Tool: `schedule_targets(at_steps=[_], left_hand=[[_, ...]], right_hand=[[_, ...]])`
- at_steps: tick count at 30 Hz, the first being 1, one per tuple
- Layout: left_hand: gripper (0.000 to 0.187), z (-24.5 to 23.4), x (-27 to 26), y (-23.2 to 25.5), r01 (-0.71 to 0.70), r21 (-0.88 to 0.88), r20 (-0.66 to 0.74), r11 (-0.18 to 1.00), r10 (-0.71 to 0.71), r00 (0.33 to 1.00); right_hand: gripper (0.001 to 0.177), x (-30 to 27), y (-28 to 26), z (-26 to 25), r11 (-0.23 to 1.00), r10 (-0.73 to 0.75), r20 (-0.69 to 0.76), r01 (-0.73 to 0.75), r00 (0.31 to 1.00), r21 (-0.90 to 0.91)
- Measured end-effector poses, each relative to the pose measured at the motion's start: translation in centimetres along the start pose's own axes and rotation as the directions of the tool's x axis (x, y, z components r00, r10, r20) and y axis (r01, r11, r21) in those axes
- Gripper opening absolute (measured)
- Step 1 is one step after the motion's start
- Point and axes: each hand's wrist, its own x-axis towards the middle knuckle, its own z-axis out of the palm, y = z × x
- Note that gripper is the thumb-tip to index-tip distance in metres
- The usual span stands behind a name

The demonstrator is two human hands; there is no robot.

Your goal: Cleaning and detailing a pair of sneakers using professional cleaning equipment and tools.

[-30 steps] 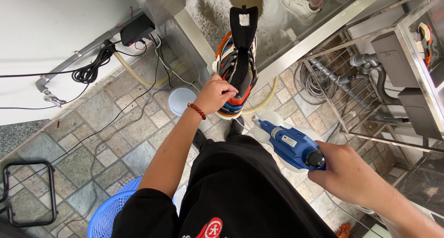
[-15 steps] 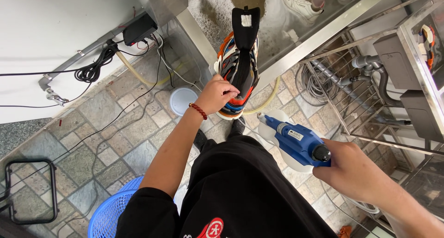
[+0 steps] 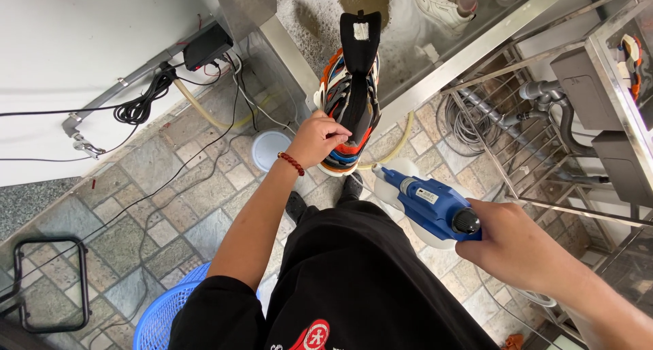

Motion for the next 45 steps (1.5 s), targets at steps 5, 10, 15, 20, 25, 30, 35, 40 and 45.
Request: schedule_targets(at_steps=[5,10,15,20,25,30,35,40,45], left_hand=[[0.011,-0.1,0.0,0.3,0.016,-0.018,-0.01,1.0,-0.016,1.0],[0.011,-0.1,0.0,0.2,0.021,-0.027,-0.011,0.999,-0.022,1.0],[0.011,0.1,0.0,0.0,0.024,-0.028,-0.007,0.999,-0.024,1.0],[0.011,0.0,0.1,-0.2,0.009,-0.029,-0.014,1.0,-0.01,1.0],[0.011,-0.1,0.0,0.1,0.019,-0.039,-0.009,0.999,-0.019,1.0],[0.011,-0.1,0.1,-0.2,0.011,-0.04,0.001,0.999,-0.011,1.0],[0.011,0.0,0.0,-0.2,0.004,-0.04,-0.005,0.999,-0.004,1.0],[0.011,-0.1,-0.1,-0.2,0.021,-0.039,-0.001,0.999,-0.021,1.0],[0.012,-0.6,-0.3,0.9,0.013,-0.017,0.018,1.0,-0.013,1.0]], right_hand=[[0.023,0.1,0.2,0.0,0.998,-0.063,-0.013,0.063,0.998,-0.011],[0.026,-0.2,-1.1,-0.4,0.997,-0.067,-0.044,0.066,0.997,-0.028],[0.02,0.0,-0.5,-0.3,0.998,-0.053,0.003,0.053,0.999,-0.017],[0.02,0.3,-0.2,-0.3,0.998,-0.048,0.026,0.049,0.999,-0.027],[0.023,-0.2,-1.7,-0.5,0.995,-0.095,-0.021,0.095,0.995,-0.018],[0.024,-0.2,-1.6,-0.7,0.993,-0.115,-0.038,0.115,0.993,-0.006],[0.02,0.6,0.2,-0.4,0.998,-0.065,-0.002,0.065,0.998,-0.026],[0.021,0.3,-0.5,-0.6,0.997,-0.04,0.008,0.04,0.999,-0.065],[0.027,0.0,0.1,-0.5,1.0,-0.024,-0.046,0.024,0.999,-0.008]])
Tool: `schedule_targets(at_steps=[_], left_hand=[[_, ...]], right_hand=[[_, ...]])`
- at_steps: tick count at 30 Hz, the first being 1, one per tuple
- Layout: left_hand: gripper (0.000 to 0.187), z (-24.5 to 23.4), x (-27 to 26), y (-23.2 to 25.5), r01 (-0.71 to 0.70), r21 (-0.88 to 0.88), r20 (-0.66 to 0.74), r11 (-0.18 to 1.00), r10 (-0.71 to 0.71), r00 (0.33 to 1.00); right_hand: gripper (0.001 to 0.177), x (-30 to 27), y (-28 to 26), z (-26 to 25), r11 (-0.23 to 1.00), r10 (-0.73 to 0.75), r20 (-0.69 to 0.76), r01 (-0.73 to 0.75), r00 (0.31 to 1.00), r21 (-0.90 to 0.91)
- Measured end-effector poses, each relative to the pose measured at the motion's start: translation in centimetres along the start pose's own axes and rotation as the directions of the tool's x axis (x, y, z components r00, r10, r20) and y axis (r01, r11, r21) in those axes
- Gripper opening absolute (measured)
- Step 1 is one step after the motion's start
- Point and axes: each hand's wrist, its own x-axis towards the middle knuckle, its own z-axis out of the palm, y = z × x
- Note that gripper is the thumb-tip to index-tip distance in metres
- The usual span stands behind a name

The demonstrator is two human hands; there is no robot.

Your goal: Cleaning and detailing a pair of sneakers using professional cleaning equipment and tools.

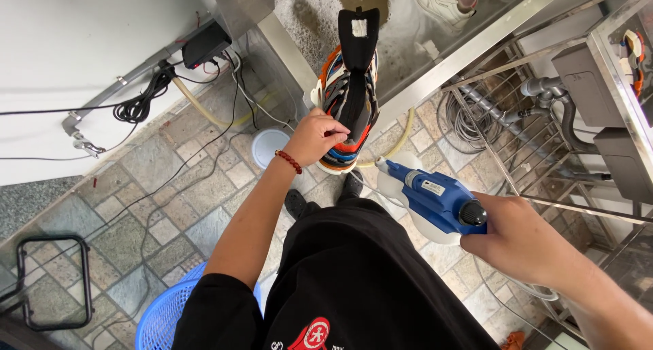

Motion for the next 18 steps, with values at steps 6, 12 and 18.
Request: schedule_targets(at_steps=[6,12,18], left_hand=[[0.025,-1.6,-0.5,5.4,-0.219,0.304,0.087,0.927,0.202,0.975],[0.052,0.0,1.5,4.9,-0.481,0.582,0.395,0.656,0.289,0.872],[0.057,-0.1,2.2,5.2,-0.521,0.583,0.506,0.623,0.224,0.833]], right_hand=[[0.034,1.4,8.2,4.3,0.988,0.027,-0.075,-0.016,0.997,0.151],[0.026,2.4,14.4,11.0,0.879,0.088,-0.249,0.043,0.964,0.475],[0.024,4.1,18.6,14.8,0.678,0.041,-0.199,0.119,0.979,0.725]])
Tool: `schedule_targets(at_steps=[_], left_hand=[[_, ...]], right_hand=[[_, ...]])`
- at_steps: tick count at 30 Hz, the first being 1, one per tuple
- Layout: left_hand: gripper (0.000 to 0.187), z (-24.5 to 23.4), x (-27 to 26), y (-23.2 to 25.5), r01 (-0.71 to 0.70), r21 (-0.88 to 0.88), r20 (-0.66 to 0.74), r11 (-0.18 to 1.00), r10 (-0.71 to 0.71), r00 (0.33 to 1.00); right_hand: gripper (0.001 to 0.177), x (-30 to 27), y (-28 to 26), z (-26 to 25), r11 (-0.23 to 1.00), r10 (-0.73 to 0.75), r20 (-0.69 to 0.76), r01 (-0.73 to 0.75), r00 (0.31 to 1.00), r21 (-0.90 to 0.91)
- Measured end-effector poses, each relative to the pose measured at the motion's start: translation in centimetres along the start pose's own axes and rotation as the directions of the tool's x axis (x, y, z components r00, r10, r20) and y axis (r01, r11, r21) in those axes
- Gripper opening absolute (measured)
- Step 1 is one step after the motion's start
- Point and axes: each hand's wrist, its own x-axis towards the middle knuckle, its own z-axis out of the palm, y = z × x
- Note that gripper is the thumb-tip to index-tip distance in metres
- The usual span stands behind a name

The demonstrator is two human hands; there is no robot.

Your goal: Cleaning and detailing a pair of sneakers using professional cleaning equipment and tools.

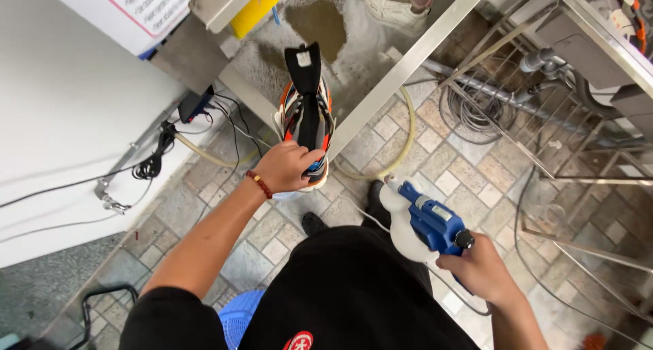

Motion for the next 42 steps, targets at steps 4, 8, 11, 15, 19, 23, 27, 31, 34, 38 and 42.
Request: schedule_targets(at_steps=[4,8,11,15,19,23,27,31,34,38,42], left_hand=[[0.059,-3.7,3.2,2.0,0.121,-0.062,-0.18,0.991,-0.131,0.975],[0.055,-7.3,7.9,4.7,0.359,-0.183,-0.378,0.915,-0.402,0.834],[0.053,-7.1,11.1,6.2,0.546,-0.199,-0.445,0.814,-0.572,0.69],[0.053,-4.3,15.2,8.9,0.776,-0.14,-0.478,0.615,-0.728,0.491],[0.049,0.7,19.6,8.7,0.916,-0.105,-0.379,0.387,-0.867,0.323],[0.035,8.0,20.8,5.3,0.872,0.08,-0.108,0.483,-0.865,0.49],[0.024,8.2,21.1,3.8,0.769,0.253,0.088,0.587,-0.806,0.586],[0.05,4.0,21.8,3.9,0.601,0.277,0.403,0.75,-0.658,0.636],[0.058,4.9,20.5,1.8,0.559,0.191,0.507,0.807,-0.569,0.648],[0.048,3.6,20.1,1.7,0.655,-0.013,0.531,0.755,-0.55,0.645],[0.043,1.0,20.3,4.3,0.769,-0.054,0.411,0.637,-0.688,0.598]], right_hand=[[0.027,2.5,-0.3,-2.3,0.996,-0.063,0.07,0.058,0.996,0.064],[0.041,6.3,-1.3,-6.6,0.964,-0.256,0.151,0.264,0.955,-0.034],[0.035,10.7,0.7,-10.1,0.938,-0.318,0.219,0.34,0.922,-0.071],[0.035,15.2,2.3,-13.8,0.939,-0.328,0.268,0.343,0.906,-0.011],[0.025,19.1,2.2,-16.0,0.979,-0.187,0.288,0.202,0.939,-0.022],[0.026,20.3,1.0,-17.2,0.989,-0.136,0.32,0.146,0.937,-0.006],[0.022,22.0,3.2,-17.4,0.97,-0.239,0.328,0.243,0.914,0.031],[0.028,22.0,2.9,-17.4,0.99,-0.143,0.306,0.136,0.941,0.046],[0.029,21.6,1.7,-17.5,0.991,-0.131,0.313,0.128,0.941,0.031],[0.034,20.8,0.6,-17.1,0.973,-0.231,0.298,0.221,0.926,0.067],[0.03,20.7,0.8,-16.2,0.988,-0.14,0.316,0.111,0.938,0.107]])
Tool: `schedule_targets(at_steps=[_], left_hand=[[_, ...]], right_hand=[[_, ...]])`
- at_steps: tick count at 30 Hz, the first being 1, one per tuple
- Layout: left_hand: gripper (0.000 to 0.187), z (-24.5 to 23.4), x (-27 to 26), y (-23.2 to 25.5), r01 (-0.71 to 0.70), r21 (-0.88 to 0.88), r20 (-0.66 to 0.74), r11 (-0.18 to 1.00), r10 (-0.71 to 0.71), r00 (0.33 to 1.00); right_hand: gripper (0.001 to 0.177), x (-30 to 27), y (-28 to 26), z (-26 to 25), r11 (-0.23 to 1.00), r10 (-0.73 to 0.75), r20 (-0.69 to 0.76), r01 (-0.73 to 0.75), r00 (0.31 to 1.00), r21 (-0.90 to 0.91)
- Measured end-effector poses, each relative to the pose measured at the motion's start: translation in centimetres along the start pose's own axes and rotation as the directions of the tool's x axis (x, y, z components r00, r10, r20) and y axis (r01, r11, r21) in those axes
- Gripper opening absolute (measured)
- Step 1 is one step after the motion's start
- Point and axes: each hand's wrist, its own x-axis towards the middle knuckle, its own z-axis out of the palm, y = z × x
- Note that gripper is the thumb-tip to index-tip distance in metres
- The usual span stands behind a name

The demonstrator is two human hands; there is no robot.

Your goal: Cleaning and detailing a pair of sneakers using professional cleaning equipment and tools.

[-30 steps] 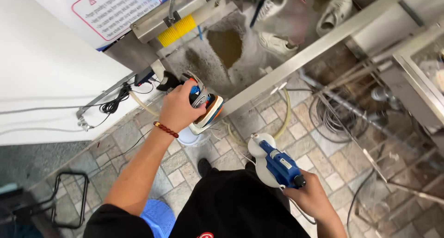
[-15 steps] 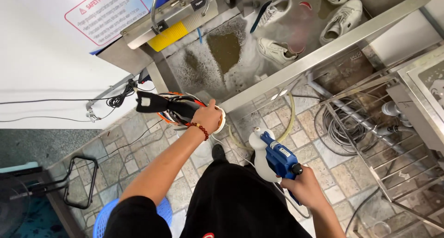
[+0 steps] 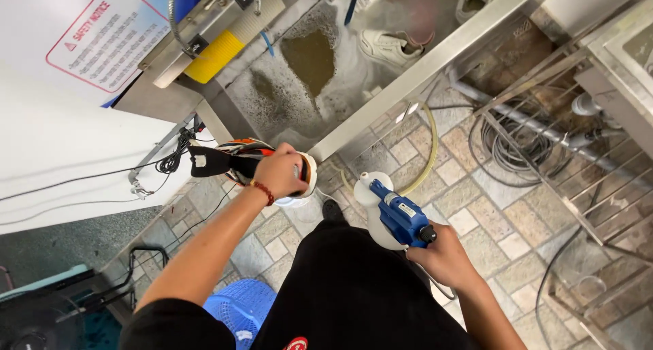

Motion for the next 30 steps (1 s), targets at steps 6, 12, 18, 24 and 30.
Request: schedule_targets(at_steps=[6,12,18,24,30], left_hand=[[0.021,1.0,-1.4,-4.1,-0.098,-0.216,-0.397,0.971,0.005,0.918],[0.047,-0.8,-3.9,-4.3,-0.229,-0.293,-0.571,0.928,0.023,0.821],[0.071,-0.2,-5.6,-5.5,-0.259,-0.468,-0.637,0.845,-0.119,0.761],[0.062,2.7,-6.8,-5.9,-0.334,-0.433,-0.808,0.837,-0.197,0.555],[0.035,5.3,-7.5,-6.8,-0.373,-0.517,-0.841,0.77,-0.378,0.387]], right_hand=[[0.022,0.3,-0.3,0.9,1.0,-0.017,0.103,0.019,0.995,-0.014],[0.042,-1.2,-2.7,0.7,0.977,-0.214,0.217,0.208,0.953,0.05],[0.04,-2.3,-4.8,1.6,0.902,-0.391,0.324,0.429,0.861,-0.053],[0.038,-1.8,-5.6,3.0,0.874,-0.441,0.314,0.482,0.841,-0.062],[0.035,-1.4,-6.0,4.3,0.85,-0.468,0.36,0.522,0.807,-0.065]])
